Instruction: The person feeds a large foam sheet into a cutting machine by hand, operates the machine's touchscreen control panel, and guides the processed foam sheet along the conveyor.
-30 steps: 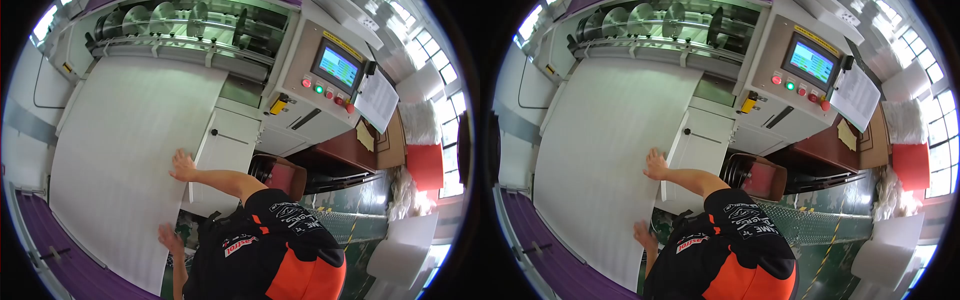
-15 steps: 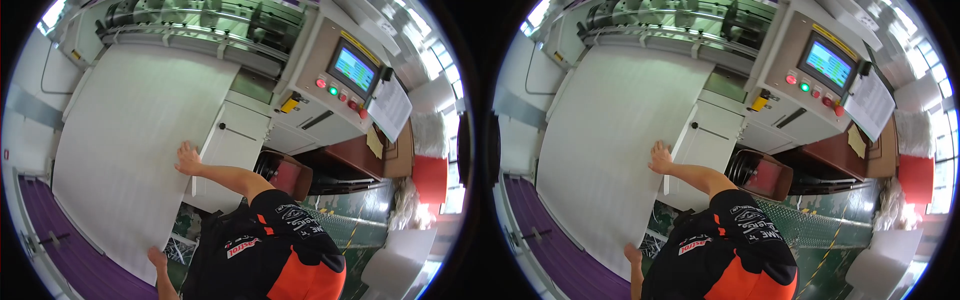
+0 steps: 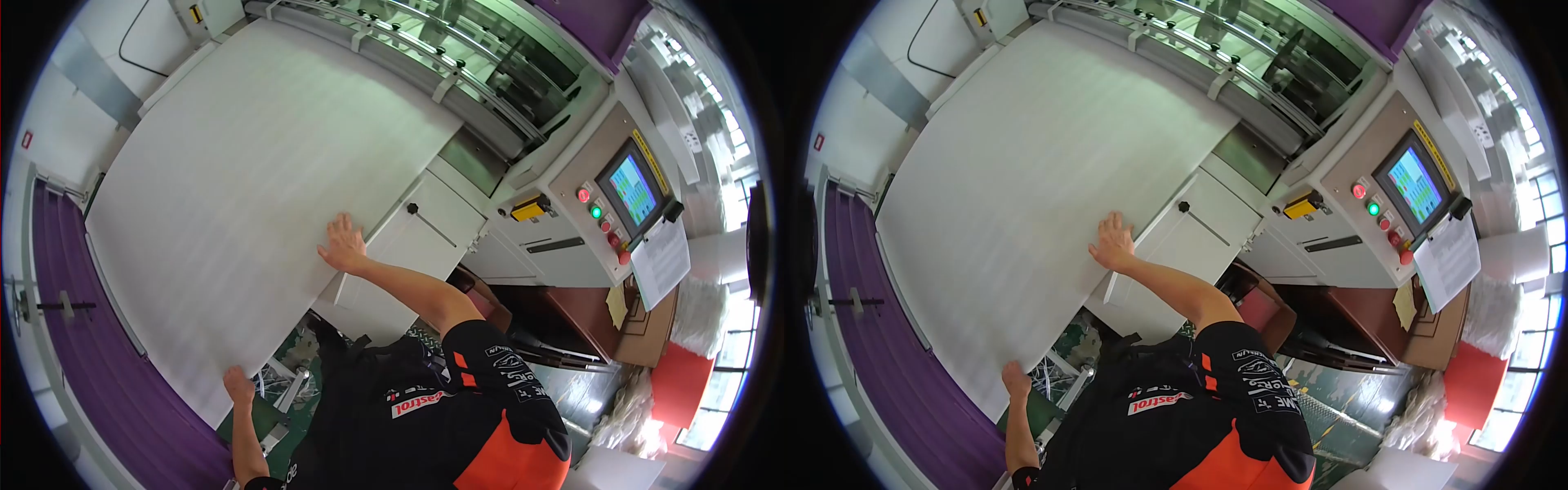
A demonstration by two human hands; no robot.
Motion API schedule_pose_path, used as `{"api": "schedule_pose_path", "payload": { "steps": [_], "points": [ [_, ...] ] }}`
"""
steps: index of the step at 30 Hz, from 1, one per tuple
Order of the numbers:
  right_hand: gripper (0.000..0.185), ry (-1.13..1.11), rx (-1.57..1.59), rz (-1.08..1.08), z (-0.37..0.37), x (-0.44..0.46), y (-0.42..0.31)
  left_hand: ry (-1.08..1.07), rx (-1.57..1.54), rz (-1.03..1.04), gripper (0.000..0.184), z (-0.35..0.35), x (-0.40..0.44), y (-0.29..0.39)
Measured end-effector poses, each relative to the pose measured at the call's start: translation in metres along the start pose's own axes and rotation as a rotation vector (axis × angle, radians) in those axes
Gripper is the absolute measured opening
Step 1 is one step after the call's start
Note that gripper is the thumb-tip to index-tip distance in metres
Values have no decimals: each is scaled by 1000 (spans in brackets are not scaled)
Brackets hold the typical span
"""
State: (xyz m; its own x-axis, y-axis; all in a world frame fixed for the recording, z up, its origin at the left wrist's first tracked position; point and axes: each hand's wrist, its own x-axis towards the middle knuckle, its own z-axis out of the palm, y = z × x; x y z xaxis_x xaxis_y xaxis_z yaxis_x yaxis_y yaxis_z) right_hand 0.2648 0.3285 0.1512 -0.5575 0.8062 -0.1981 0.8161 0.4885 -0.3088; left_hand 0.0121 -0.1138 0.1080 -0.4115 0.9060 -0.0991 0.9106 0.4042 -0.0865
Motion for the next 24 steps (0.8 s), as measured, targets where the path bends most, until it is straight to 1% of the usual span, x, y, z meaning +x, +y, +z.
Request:
{"api": "schedule_pose_path", "payload": {
  "steps": [4,8,10,16,18,19,21,23,24],
  "points": [
    [66,-32,20,0,6,0,0,-63,-43,-33,18,-6,-2,4],
    [66,63,20,-21,10,-1,1,-56,-91,37,17,-16,5,17],
    [66,70,19,-20,10,-1,1,-28,-146,57,17,-18,19,37],
    [67,35,11,-3,8,0,-1,-17,-187,123,15,-33,88,123],
    [69,11,4,15,7,0,-1,-153,-248,118,20,-46,104,148],
    [69,21,-12,16,6,-1,-2,-152,-249,114,20,-54,100,156],
    [68,29,-33,-11,8,-3,2,-56,-281,204,29,-71,92,168],
    [67,69,-28,-22,13,0,3,66,-289,239,39,-85,90,164],
    [66,49,-30,-22,13,1,2,-25,-246,146,48,-81,78,151]
  ]
}}
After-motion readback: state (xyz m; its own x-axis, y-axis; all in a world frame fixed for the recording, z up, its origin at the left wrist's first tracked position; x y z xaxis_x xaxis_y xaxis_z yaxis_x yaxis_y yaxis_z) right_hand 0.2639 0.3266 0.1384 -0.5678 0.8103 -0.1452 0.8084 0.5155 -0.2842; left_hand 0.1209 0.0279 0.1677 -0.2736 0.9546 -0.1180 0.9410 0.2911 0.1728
